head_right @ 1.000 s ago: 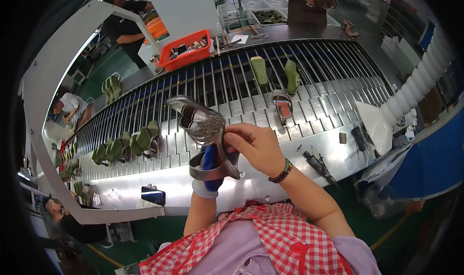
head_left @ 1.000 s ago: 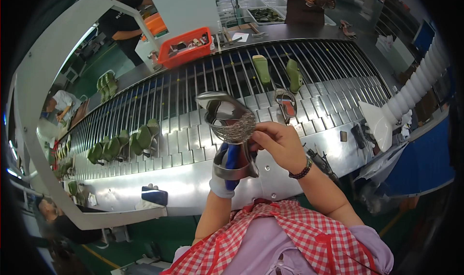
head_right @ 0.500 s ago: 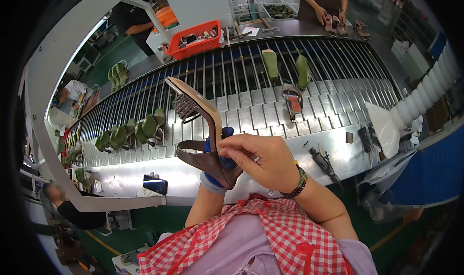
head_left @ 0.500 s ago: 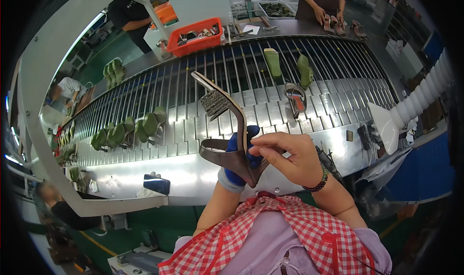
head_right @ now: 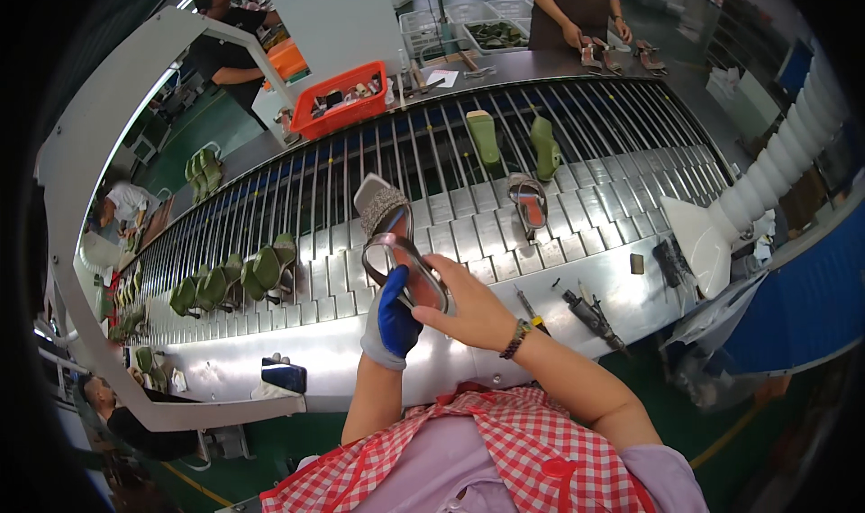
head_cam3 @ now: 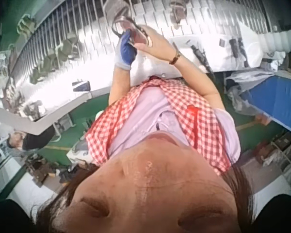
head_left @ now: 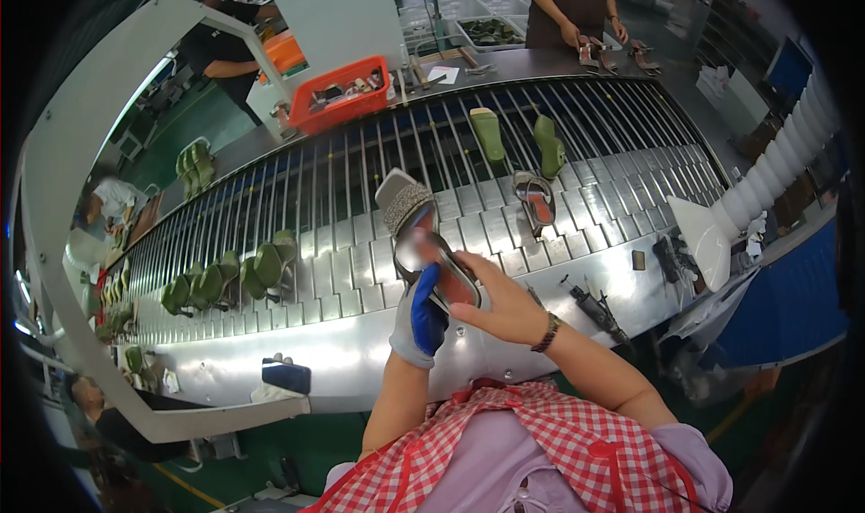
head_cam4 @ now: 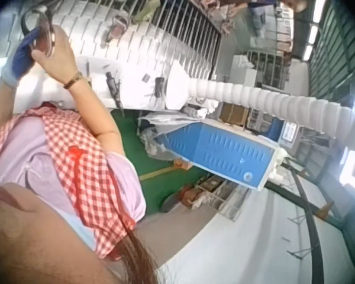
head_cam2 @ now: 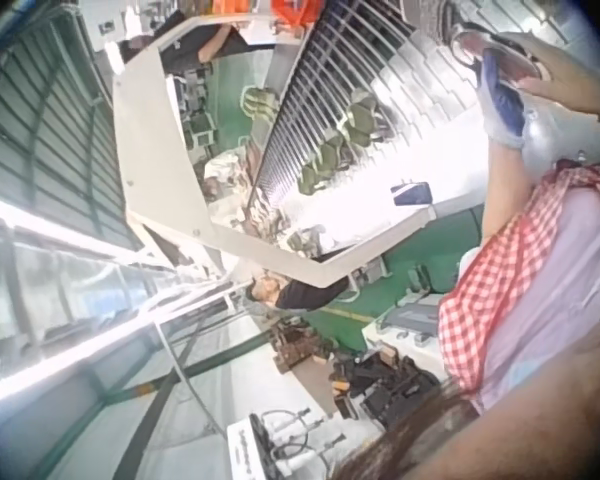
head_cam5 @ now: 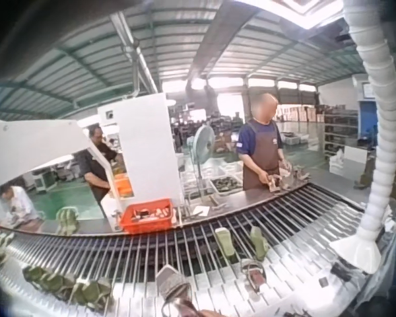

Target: The person assembles green high-heeled shoes on a factory conveyor belt. They pick up shoe components, attach a silver metallic strap to the heel, and use a screwdriver to tighten the strap. The person handles the shoes one at a time, inspecting the fit before placing them back on the line.

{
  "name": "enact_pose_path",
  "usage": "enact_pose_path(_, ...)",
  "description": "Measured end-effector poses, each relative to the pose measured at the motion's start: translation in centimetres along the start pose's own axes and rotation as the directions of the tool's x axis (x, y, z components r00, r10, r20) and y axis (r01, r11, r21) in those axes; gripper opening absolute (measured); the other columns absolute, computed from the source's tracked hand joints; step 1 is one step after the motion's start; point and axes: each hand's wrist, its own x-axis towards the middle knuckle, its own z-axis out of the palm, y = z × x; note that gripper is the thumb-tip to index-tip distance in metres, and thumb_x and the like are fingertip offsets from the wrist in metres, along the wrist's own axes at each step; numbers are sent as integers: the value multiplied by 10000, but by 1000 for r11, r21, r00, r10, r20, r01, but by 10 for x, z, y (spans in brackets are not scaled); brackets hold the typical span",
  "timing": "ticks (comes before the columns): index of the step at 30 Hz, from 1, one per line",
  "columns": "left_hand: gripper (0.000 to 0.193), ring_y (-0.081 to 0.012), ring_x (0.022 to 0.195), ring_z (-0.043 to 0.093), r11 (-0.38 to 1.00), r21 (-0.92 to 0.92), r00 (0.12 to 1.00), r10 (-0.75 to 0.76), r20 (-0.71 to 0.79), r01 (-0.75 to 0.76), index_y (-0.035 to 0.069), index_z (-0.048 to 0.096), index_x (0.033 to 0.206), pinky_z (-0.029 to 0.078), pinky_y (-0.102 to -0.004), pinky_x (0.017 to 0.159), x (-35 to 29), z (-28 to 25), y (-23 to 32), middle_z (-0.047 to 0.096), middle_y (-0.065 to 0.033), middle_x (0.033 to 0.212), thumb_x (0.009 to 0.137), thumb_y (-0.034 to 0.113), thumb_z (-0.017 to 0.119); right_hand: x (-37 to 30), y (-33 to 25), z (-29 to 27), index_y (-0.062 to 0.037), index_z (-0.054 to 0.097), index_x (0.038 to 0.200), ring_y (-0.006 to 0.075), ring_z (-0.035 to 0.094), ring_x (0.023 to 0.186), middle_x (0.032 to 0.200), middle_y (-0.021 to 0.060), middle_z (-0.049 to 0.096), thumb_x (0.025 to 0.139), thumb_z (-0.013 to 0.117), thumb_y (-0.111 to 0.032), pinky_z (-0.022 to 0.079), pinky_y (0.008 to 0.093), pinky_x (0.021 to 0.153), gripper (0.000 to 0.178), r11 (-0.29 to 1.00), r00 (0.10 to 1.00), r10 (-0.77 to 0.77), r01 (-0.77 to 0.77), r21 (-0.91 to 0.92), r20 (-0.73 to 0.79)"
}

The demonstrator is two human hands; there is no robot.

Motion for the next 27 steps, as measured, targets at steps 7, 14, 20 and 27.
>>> enact_pose_path(7,498,-221,1185,509,920,390,964,59,-259,48,64,436,1353,422,-327,971,30,-85,-33,499,-90,1316,928,276,588,37,140,57,-23,477,1232,227,583,1063,1185,112,570,913,567,-126,538,391,887,348,247,714,626,-562,790,312)
enact_pose_path(14,645,-342,1383,258,-180,919,719,680,-141,351,101,389,1414,212,-448,1137,36,-168,-49,355,-172,1458,859,368,580,90,238,72,-15,363,1360,267,514,1170,1316,139,486,890,606,-200,465,420,955,560,467,698,716,-510,722,31)
enact_pose_path(20,584,-304,1381,283,-528,765,844,536,-38,369,101,477,1358,118,-488,1160,12,-200,-56,427,-69,1434,858,402,508,95,265,28,-63,506,1257,339,363,1325,1368,178,453,775,692,-233,304,479,1084,544,857,869,226,-392,-335,-440)
enact_pose_path(27,558,-312,1348,324,-508,797,833,553,12,326,90,520,1306,131,-503,1152,19,-194,-55,474,-95,1379,829,377,553,65,277,-65,-210,521,1312,405,401,1279,1463,227,313,784,677,-313,402,510,1007,560,467,673,563,-738,-487,-479)
